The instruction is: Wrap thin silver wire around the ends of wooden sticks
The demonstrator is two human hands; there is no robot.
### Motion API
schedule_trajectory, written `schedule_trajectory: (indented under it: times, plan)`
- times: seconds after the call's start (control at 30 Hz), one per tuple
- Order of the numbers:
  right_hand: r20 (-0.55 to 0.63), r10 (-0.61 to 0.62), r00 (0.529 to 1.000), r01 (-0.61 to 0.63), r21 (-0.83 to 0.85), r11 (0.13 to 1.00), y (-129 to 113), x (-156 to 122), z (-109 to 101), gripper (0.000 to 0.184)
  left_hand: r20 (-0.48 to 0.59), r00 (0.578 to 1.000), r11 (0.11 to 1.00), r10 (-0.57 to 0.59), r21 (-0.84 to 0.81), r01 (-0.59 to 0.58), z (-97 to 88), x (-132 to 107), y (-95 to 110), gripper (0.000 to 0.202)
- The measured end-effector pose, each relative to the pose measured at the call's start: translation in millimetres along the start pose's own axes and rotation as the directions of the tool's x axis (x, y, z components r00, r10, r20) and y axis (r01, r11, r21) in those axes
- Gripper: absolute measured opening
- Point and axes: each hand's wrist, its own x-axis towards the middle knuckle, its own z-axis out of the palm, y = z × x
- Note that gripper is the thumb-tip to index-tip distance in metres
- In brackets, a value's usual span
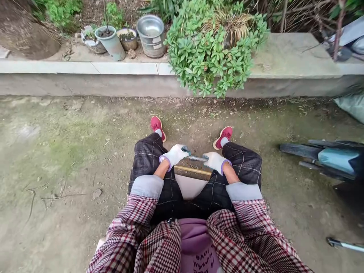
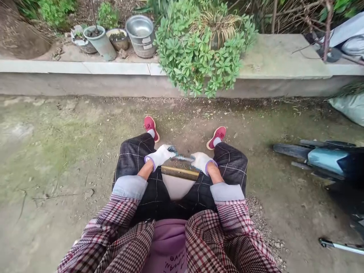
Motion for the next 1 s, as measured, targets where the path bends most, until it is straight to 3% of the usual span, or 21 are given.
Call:
schedule_trajectory:
  times: [0.07,0.17,0.27,0.37,0.5,0.53,0.6,0.7,0.83,1.0]
  plan:
    - [-0.043,0.073,0.996,-0.070,0.057,0.996,0,6,-2,0.038,0.032,0.999,0.999,0.002,-0.047,-0.001,3.2,-5,7,0.011]
    - [-0.111,0.173,0.979,-0.151,0.184,0.971,-3,12,-5,0.030,0.096,0.995,0.967,-0.006,-0.254,0.030,8.7,-12,14,0.017]
    - [-0.147,0.231,0.962,-0.169,0.344,0.924,-9,10,-7,0.029,0.170,0.986,0.915,0.001,-0.398,0.067,12.9,-15,14,0.022]
    - [-0.143,0.203,0.969,-0.101,0.520,0.848,-17,1,-12,0.040,0.199,0.980,0.927,-0.002,-0.366,0.076,14.3,-11,10,0.022]
    - [-0.015,0.045,0.999,-0.016,0.776,0.631,-21,-15,-22,0.049,0.046,0.999,0.947,-0.002,-0.321,0.017,9.7,-1,4,0.017]
    - [0.043,-0.001,0.999,-0.033,0.773,0.633,-21,-18,-24,0.047,-0.004,1.000,0.945,0.003,-0.328,-0.005,7.4,1,3,0.014]
    - [0.169,-0.063,0.984,-0.072,0.686,0.724,-20,-21,-25,0.041,-0.062,0.998,0.935,0.012,-0.353,-0.033,2.2,3,3,0.011]
    - [0.271,-0.094,0.958,-0.057,0.503,0.863,-16,-19,-21,0.031,-0.053,0.999,0.930,0.009,-0.367,-0.028,-4.9,1,5,0.016]
    - [0.186,-0.036,0.982,-0.030,0.341,0.940,-12,-12,-14,0.020,-0.049,0.998,0.967,-0.028,-0.256,0.015,-7.0,-2,4,0.019]
    - [0.046,0.074,0.996,-0.085,0.330,0.940,-13,-4,-10,0.036,-0.044,0.999,0.987,0.021,-0.156,-0.028,0.3,-1,7,0.009]
